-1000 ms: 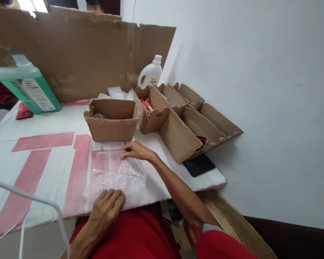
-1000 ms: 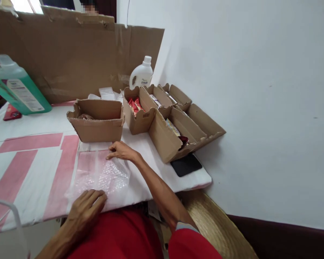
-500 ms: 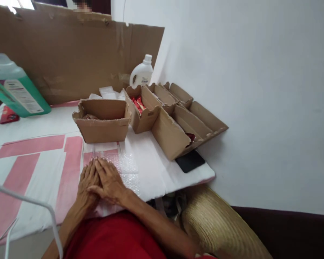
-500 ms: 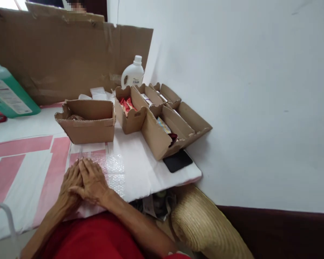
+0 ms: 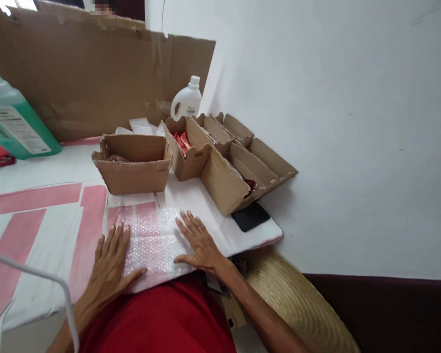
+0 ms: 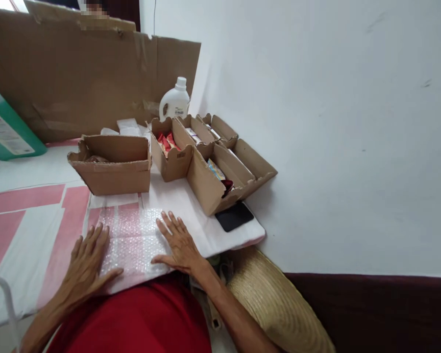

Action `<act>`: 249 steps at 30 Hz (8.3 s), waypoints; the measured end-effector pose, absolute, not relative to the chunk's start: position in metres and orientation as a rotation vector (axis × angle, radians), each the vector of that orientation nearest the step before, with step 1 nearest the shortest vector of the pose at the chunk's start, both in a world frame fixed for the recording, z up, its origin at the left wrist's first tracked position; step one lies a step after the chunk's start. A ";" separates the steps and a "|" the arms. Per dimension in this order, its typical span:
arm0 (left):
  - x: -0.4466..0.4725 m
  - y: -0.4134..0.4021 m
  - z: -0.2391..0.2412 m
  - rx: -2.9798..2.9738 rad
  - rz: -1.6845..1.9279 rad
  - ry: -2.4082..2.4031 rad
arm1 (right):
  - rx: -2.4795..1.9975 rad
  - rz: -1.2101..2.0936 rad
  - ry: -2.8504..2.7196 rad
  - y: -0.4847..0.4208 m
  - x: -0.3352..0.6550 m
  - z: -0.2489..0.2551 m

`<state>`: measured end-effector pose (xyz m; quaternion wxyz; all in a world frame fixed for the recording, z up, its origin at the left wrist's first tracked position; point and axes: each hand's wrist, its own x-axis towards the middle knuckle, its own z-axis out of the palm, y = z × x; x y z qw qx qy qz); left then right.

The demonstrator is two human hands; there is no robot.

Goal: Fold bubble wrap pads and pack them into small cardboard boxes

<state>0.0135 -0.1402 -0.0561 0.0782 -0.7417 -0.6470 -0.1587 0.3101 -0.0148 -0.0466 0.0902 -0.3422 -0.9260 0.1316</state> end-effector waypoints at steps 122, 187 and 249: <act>0.014 -0.164 -0.037 -2.606 -0.938 -1.608 | -0.688 0.719 -2.087 -0.092 0.268 -0.061; 0.071 -0.125 -0.070 -2.361 -0.601 -1.726 | -0.861 0.473 -2.393 -0.052 0.236 -0.054; -0.012 -0.003 0.004 -1.788 -2.104 -2.140 | -1.051 1.005 -1.476 0.093 0.197 0.008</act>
